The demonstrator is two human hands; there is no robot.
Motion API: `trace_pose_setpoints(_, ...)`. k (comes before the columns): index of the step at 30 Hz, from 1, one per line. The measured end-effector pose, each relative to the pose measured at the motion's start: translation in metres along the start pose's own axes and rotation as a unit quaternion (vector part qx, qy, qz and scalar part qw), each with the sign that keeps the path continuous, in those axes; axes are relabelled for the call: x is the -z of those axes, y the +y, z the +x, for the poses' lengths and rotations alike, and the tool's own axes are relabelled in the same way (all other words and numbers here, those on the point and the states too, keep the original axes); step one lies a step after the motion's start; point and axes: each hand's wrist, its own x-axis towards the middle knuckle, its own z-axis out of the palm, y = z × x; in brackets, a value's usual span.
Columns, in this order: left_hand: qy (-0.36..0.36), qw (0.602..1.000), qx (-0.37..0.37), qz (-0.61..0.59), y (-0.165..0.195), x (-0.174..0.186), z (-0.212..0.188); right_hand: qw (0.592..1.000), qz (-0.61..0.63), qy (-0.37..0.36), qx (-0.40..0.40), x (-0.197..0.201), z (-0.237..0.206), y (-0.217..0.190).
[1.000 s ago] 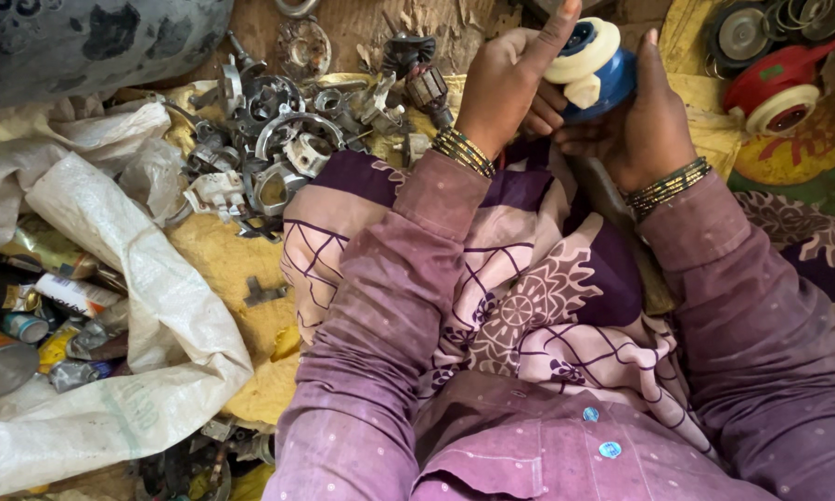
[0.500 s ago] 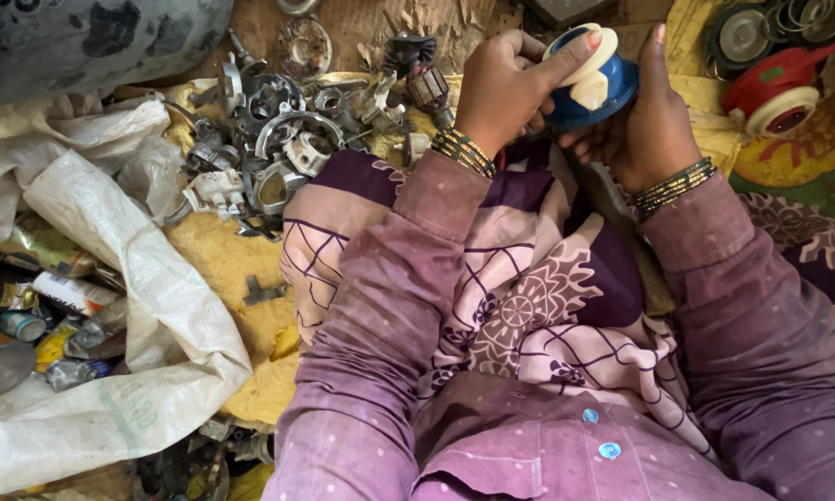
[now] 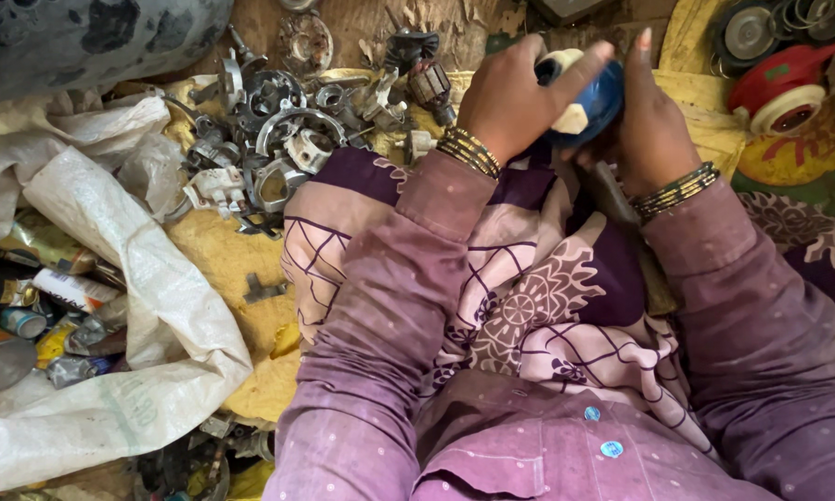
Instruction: The person sits on the floor and uses a hammer to strike and adjust small metal parts, likely components of a lock or latch. They repeatedly pick up parts, tap them, and place them back down among other metal pieces.
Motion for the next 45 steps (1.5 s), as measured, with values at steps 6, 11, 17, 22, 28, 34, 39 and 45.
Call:
trace_pose_setpoints(6, -0.009, 0.998, 0.041, -0.045, 0.002, 0.0, 0.003, 0.998, 0.054, -0.005, 0.015, -0.005, -0.003, -0.007)
trace_pose_setpoints(11, 0.034, 0.997, -0.066, -0.024, 0.001, -0.009, -0.008, 0.987, -0.1, -0.014, 0.126, -0.001, -0.007, -0.008)
trace_pose_setpoints(17, 0.05, 0.969, -0.015, -0.243, -0.02, -0.013, 0.009, 0.992, 0.0, -0.03, 0.122, 0.011, -0.005, -0.011)
trace_pose_setpoints(22, -0.054, 0.801, 0.212, -0.558, -0.019, 0.0, 0.006, 0.978, 0.14, -0.045, 0.149, 0.015, 0.003, -0.006)
trace_pose_setpoints(28, -0.096, 0.738, 0.262, -0.614, -0.002, 0.016, 0.006, 0.971, 0.154, -0.032, 0.179, 0.018, 0.004, 0.002)
trace_pose_setpoints(34, -0.114, 0.74, 0.272, -0.604, 0.005, 0.021, 0.005, 0.972, 0.149, -0.029, 0.179, 0.019, 0.006, 0.001)
trace_pose_setpoints(39, -0.165, 0.702, 0.247, -0.647, -0.001, 0.021, 0.007, 0.975, 0.131, -0.031, 0.178, 0.017, 0.005, -0.002)
trace_pose_setpoints(45, -0.123, 0.692, 0.195, -0.684, -0.003, 0.017, 0.005, 0.97, 0.136, -0.029, 0.201, 0.016, 0.002, -0.003)
